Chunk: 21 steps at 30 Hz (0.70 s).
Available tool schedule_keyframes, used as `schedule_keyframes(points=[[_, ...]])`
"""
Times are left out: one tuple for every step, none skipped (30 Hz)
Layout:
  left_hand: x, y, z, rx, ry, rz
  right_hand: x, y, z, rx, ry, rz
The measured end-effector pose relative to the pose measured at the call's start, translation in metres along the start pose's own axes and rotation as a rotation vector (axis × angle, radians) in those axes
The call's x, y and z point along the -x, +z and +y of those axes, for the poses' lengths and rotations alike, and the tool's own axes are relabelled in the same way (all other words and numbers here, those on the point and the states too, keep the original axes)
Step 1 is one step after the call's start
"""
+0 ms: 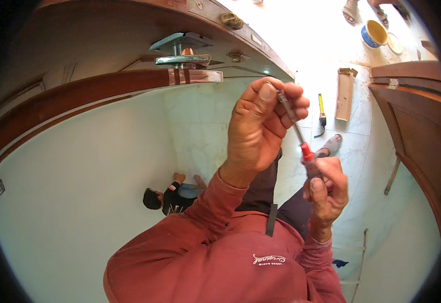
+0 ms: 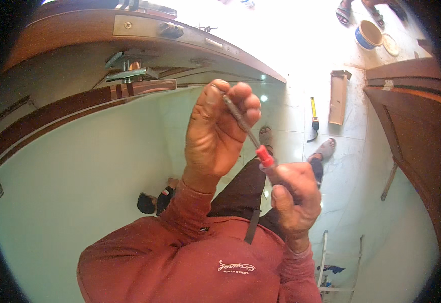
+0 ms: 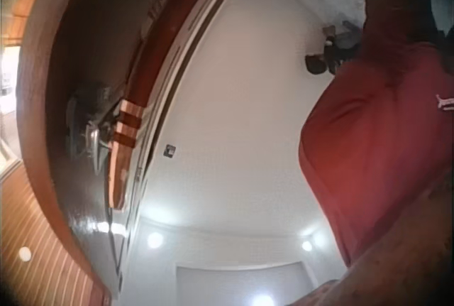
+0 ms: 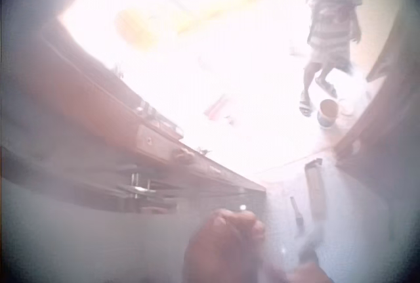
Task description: The person installs a door lock on a wooden door using a screwdriver. They repeatedly tighten screws on the lock mechanism, retrieve additional screws from a cardboard box, and adjust the lock plate while sitting on the floor.
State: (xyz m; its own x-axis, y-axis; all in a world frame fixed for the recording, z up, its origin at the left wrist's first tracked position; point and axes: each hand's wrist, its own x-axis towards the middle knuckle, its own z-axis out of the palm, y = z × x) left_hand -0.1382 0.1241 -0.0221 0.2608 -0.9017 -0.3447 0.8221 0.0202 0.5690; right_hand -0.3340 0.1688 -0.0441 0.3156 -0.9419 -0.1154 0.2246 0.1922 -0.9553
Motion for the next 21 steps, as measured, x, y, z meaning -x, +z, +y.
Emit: schedule_keyframes(points=[[-0.002, -0.007, 0.004, 0.068, -0.059, -0.068, 0.003, 0.001, 0.004, 0.096, -0.051, 0.004], [-0.003, -0.010, 0.005, 0.141, -0.083, -0.091, 0.005, 0.002, 0.008, 0.196, -0.103, 0.011], [-0.006, -0.010, 0.009, 0.209, -0.117, -0.120, 0.007, 0.011, 0.005, 0.174, -0.085, 0.086], [-0.007, -0.012, 0.012, 0.275, -0.152, -0.149, 0.007, 0.026, 0.000, 0.077, -0.041, 0.177], [-0.008, -0.013, 0.015, 0.297, -0.171, -0.169, 0.005, 0.040, -0.006, -0.025, -0.009, 0.266], [-0.006, -0.014, 0.018, 0.321, -0.182, -0.150, 0.003, 0.039, -0.003, 0.080, -0.080, 0.214], [-0.004, -0.013, 0.021, 0.344, -0.191, -0.132, 0.002, 0.034, 0.001, 0.185, -0.150, 0.159], [-0.001, -0.013, 0.022, 0.367, -0.200, -0.112, 0.002, 0.031, 0.004, 0.291, -0.219, 0.103], [0.000, -0.010, 0.023, 0.342, -0.201, -0.121, 0.003, 0.033, 0.006, 0.270, -0.222, 0.109], [0.002, -0.007, 0.023, 0.307, -0.194, -0.112, 0.002, 0.032, 0.005, 0.279, -0.229, 0.108], [0.004, -0.004, 0.023, 0.272, -0.186, -0.103, 0.001, 0.032, 0.003, 0.288, -0.236, 0.106], [0.006, -0.002, 0.023, 0.239, -0.184, -0.094, 0.001, 0.032, 0.002, 0.301, -0.241, 0.110], [0.007, -0.001, 0.024, 0.237, -0.186, -0.091, 0.001, 0.033, 0.000, 0.306, -0.250, 0.108], [0.009, 0.001, 0.024, 0.235, -0.189, -0.087, -0.001, 0.034, -0.002, 0.312, -0.258, 0.107], [0.010, 0.002, 0.024, 0.236, -0.189, -0.083, -0.001, 0.035, -0.003, 0.319, -0.267, 0.102], [0.011, 0.002, 0.024, 0.246, -0.180, -0.085, -0.001, 0.036, -0.004, 0.317, -0.267, 0.104], [0.011, 0.001, 0.023, 0.256, -0.172, -0.087, -0.001, 0.036, -0.004, 0.314, -0.266, 0.105], [0.012, 0.001, 0.023, 0.269, -0.164, -0.087, 0.000, 0.036, -0.005, 0.313, -0.264, 0.105], [0.011, 0.001, 0.024, 0.257, -0.163, -0.088, -0.001, 0.036, -0.005, 0.316, -0.269, 0.106], [0.011, 0.001, 0.025, 0.246, -0.163, -0.089, -0.001, 0.036, -0.006, 0.319, -0.273, 0.107], [0.011, 0.002, 0.025, 0.236, -0.162, -0.088, -0.001, 0.035, -0.006, 0.323, -0.277, 0.107]])
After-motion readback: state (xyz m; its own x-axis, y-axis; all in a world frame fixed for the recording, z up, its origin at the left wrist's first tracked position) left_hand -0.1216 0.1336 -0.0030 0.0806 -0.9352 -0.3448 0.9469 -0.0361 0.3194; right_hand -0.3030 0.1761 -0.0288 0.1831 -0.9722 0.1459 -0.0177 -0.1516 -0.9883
